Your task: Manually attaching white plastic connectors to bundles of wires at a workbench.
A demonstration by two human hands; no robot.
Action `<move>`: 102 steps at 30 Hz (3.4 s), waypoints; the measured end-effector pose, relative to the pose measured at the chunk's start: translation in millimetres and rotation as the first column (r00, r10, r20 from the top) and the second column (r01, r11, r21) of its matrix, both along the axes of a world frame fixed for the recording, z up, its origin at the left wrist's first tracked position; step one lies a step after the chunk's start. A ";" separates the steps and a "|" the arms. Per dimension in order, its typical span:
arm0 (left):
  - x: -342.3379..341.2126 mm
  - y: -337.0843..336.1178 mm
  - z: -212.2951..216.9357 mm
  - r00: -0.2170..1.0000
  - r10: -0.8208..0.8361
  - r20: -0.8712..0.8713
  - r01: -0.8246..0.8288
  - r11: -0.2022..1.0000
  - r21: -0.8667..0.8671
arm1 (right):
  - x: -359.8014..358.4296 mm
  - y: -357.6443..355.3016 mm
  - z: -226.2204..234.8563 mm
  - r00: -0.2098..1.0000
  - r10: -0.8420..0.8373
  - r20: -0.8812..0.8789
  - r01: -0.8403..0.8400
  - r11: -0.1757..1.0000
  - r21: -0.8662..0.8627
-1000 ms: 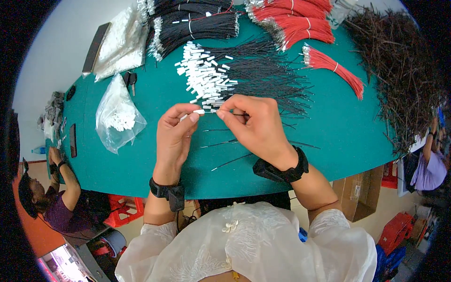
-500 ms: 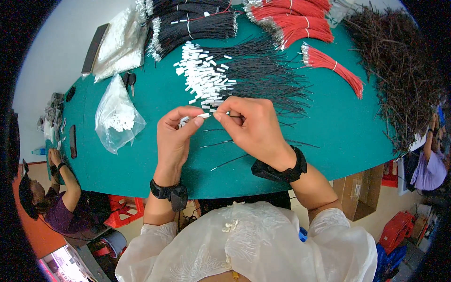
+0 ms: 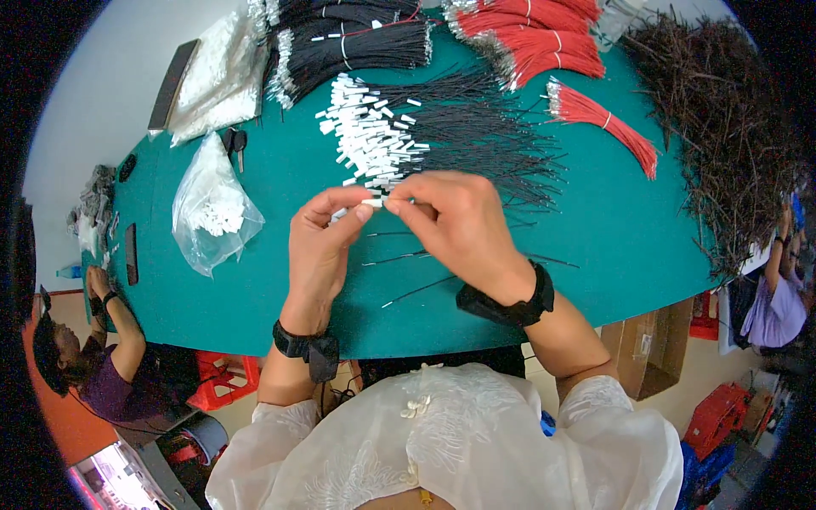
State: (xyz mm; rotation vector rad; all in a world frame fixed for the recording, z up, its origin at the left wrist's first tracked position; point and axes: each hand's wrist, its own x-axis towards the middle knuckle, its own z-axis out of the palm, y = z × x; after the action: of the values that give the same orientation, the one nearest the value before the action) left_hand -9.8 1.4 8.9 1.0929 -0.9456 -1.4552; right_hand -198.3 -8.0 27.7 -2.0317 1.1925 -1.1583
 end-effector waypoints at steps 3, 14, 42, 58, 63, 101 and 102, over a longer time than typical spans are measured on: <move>8.9 -5.1 -9.8 0.989 0.042 -0.145 -0.030 0.996 0.078 | -2.5 -10.2 -3.8 0.985 -0.085 -0.153 0.056 0.980 -0.189; 38.1 -21.2 -15.3 0.490 0.234 -0.840 0.211 0.903 0.374 | 5.0 5.7 -20.1 0.766 0.163 -0.622 -0.200 0.980 0.011; 16.8 -5.9 -2.2 0.994 -0.107 0.000 0.107 0.994 0.010 | -5.6 -2.1 -18.9 0.841 -0.069 -0.537 0.043 0.997 -0.061; 17.9 -7.8 -9.6 0.995 -0.057 0.084 0.053 0.997 0.048 | -11.0 -5.2 -3.8 0.970 0.051 -0.236 -0.039 0.998 0.053; 14.5 -6.2 -9.2 0.984 -0.015 0.178 0.025 0.998 -0.056 | -7.9 -2.0 2.2 0.989 0.132 -0.074 -0.115 0.974 0.194; 21.8 -16.3 -7.6 0.518 0.349 -0.781 0.053 0.898 0.437 | 1.6 2.7 -4.1 0.989 -0.016 0.144 -0.017 0.974 0.225; 18.1 -14.7 -5.9 0.518 0.350 -0.780 0.052 0.898 0.437 | 1.5 3.1 -4.2 0.989 -0.015 0.144 -0.018 0.974 0.226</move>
State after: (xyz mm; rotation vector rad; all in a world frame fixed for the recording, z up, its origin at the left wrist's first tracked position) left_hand 8.4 -13.2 3.0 0.5481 0.1945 -1.7929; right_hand -196.8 -5.0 23.6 -1.7482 1.1925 -1.0944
